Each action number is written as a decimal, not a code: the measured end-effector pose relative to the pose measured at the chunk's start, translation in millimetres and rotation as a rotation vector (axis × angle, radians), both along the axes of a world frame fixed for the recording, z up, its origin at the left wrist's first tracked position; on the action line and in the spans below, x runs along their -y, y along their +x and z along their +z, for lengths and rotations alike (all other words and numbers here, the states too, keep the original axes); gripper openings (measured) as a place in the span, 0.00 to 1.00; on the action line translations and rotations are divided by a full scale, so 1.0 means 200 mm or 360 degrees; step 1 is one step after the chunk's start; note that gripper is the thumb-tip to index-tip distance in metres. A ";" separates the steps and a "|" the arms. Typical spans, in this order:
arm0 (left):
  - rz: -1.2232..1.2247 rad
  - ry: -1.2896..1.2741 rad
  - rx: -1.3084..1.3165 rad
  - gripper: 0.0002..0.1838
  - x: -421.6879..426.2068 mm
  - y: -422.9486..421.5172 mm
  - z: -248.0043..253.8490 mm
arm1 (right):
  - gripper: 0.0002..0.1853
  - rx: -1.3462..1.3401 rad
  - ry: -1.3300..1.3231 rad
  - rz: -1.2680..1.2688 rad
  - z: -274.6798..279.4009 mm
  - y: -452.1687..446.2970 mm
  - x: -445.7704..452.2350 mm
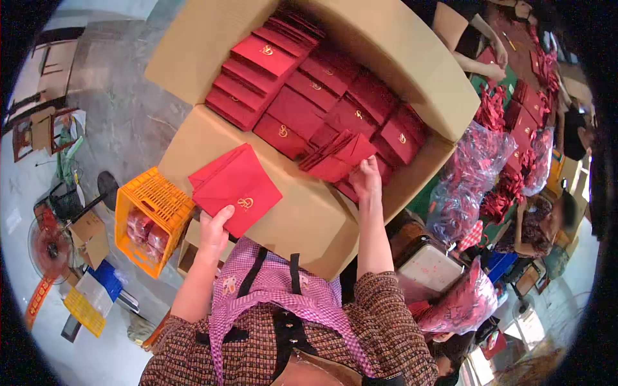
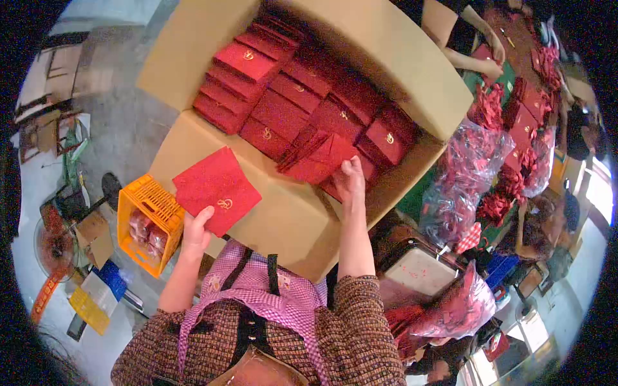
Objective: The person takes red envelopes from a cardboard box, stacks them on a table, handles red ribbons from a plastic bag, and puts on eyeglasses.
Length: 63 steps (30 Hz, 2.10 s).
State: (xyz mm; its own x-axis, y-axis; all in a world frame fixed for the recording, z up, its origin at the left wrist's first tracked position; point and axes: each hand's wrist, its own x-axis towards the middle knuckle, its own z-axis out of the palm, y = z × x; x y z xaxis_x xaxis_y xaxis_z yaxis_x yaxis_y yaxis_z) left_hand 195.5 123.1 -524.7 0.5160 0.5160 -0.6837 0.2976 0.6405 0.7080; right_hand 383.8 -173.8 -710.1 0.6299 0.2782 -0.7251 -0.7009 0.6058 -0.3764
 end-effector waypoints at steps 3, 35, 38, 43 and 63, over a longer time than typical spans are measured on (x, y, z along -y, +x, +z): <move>0.0004 -0.0014 -0.0004 0.27 0.01 0.01 -0.01 | 0.16 0.0189 0.0132 0.0004 0.01 -0.01 -0.06; -0.0962 0.0183 0.0192 0.42 0.29 0.20 0.13 | 0.16 0.0497 -0.0266 0.0047 0.58 -0.34 -0.39; -0.1030 0.0522 -0.0044 0.32 0.30 0.13 0.08 | 0.17 0.0460 -0.0396 0.0183 0.61 -0.37 -0.44; -0.0579 0.0351 -0.0113 0.21 0.18 0.04 0.08 | 0.16 0.0359 -0.0283 0.0503 0.58 -0.21 -0.51; -0.0101 0.0196 -0.0058 0.23 0.02 -0.07 0.10 | 0.08 0.0275 -0.1223 0.0371 0.04 -0.03 -0.76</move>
State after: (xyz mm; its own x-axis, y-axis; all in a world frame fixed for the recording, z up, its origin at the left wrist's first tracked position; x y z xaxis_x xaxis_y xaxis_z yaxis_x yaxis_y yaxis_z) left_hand 181.3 119.9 -504.1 0.5261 0.5641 -0.6364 0.3620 0.5286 0.7678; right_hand 377.2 -22.4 -702.8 0.7374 -0.1190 -0.6649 -0.6712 -0.0190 -0.7410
